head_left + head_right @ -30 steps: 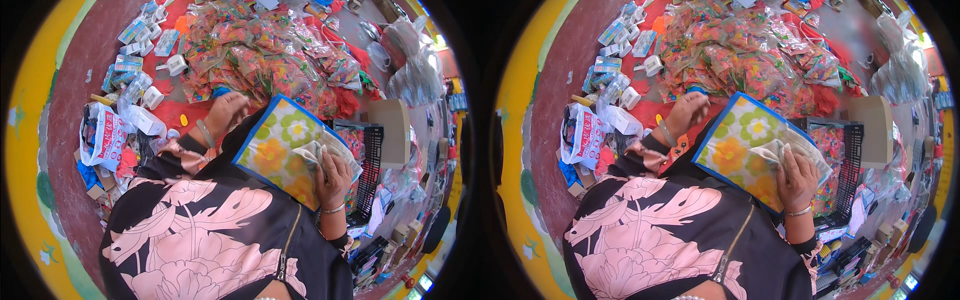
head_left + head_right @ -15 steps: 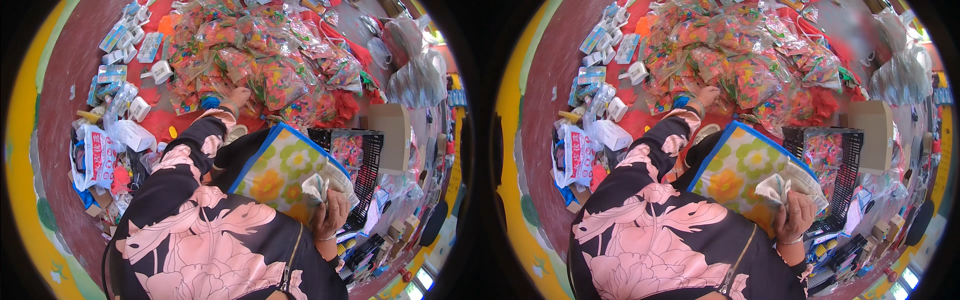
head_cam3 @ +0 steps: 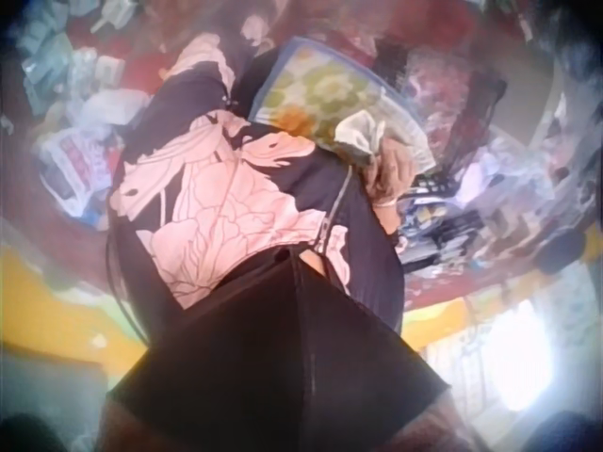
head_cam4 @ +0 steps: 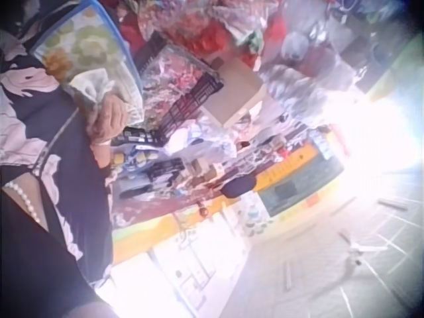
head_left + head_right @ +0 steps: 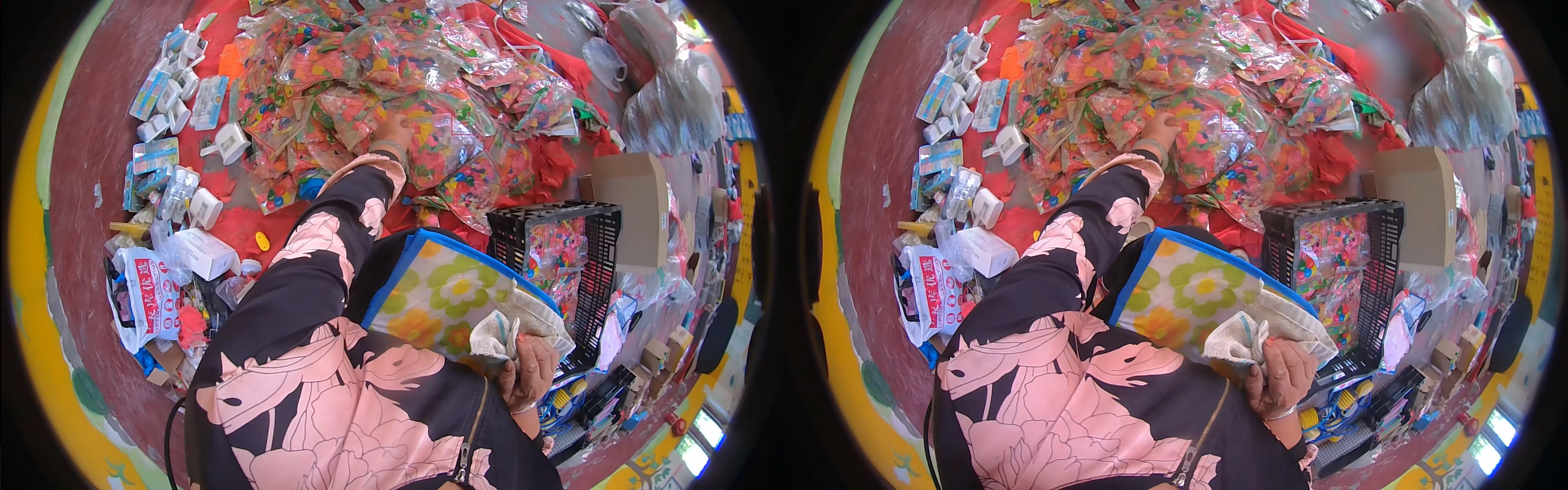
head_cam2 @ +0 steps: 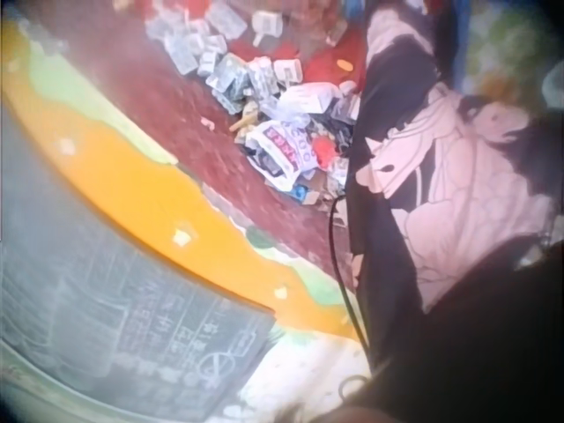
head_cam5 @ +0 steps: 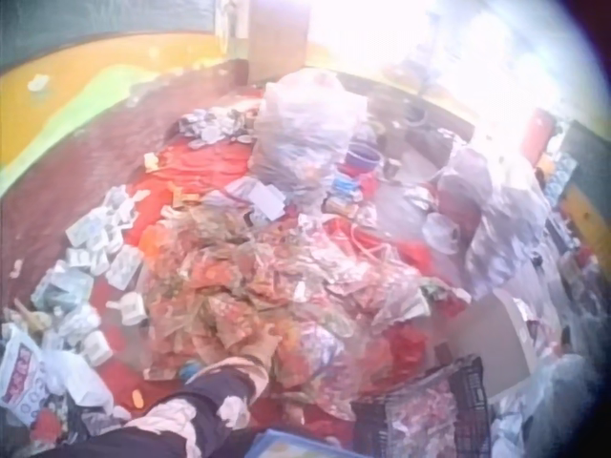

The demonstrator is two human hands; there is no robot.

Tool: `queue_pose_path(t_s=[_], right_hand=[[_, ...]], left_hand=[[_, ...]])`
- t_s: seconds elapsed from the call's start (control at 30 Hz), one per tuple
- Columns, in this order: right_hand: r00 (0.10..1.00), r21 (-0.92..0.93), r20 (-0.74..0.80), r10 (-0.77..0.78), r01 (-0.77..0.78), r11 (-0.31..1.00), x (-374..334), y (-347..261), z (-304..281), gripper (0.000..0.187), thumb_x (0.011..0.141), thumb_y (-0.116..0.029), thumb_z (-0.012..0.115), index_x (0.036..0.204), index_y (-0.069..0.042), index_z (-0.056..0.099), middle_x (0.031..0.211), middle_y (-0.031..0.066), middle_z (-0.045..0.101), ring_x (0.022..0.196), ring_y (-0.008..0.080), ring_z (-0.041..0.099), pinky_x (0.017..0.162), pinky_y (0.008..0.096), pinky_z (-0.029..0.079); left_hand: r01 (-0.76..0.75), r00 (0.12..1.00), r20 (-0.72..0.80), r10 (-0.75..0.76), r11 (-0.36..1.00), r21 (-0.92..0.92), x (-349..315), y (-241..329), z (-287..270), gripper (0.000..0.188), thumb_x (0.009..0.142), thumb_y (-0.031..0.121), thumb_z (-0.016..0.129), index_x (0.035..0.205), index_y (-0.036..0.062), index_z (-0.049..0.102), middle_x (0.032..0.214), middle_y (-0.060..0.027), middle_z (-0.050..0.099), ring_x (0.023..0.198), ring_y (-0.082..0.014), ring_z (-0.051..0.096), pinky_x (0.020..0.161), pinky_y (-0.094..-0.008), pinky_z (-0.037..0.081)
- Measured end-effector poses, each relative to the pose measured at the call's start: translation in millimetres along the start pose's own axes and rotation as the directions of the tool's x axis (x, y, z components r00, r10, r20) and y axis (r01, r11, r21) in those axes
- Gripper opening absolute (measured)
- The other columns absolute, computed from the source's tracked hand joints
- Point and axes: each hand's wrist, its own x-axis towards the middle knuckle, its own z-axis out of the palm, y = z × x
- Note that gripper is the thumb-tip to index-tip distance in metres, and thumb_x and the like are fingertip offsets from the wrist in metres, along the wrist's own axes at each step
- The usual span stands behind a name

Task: The person repeatedly wipes the surface of small, colorful plastic pouches using a white cloth. They pick up a pouch from a pile, wipe it on both sides, and place it into a black plastic basket. The person handles the items one at a time in a repetitive cycle.

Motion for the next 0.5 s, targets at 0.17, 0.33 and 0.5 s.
queue_pose_path(t_s=[0.17,0.33,0.5], right_hand=[[1.0,0.015,0.001,0.02,-0.02,1.0,-3,1,-2,0.031,0.083,-0.023,0.059,0.106,-0.002,0.061,0.098,0.0126,0.062,0.089,0.0306,0.059,0.078,0.0401,0.042],[1.0,0.015,0.0,0.011,-0.011,1.0,-7,0,-6,0.03,0.083,-0.022,0.06,0.106,-0.002,0.061,0.098,0.0128,0.062,0.089,0.0306,0.059,0.077,0.0393,0.042],[0.999,0.03,-0.02,0.028,-0.027,0.999,-6,-1,-7,0.03,0.079,-0.018,0.061,0.104,-0.002,0.061,0.097,0.0132,0.062,0.088,0.0306,0.06,0.077,0.039,0.042]], left_hand=[[0.102,0.991,-0.117,-0.067,0.939,0.33,-42,68,-29,0.045,0.073,0.027,0.072,0.112,0.0102,0.059,0.104,-0.0169,0.062,0.1,-0.0337,0.059,0.085,-0.0419,0.049],[0.053,0.998,-0.045,-0.045,0.977,0.204,-24,43,-23,0.032,0.077,0.03,0.069,0.1,0.0084,0.063,0.109,-0.0205,0.058,0.1,-0.0378,0.057,0.083,-0.0465,0.047],[0.003,1.0,-0.009,-0.001,0.976,0.217,-33,51,-14,0.026,0.075,0.029,0.07,0.088,0.0076,0.061,0.092,-0.016,0.062,0.09,-0.0353,0.059,0.077,-0.044,0.048]])
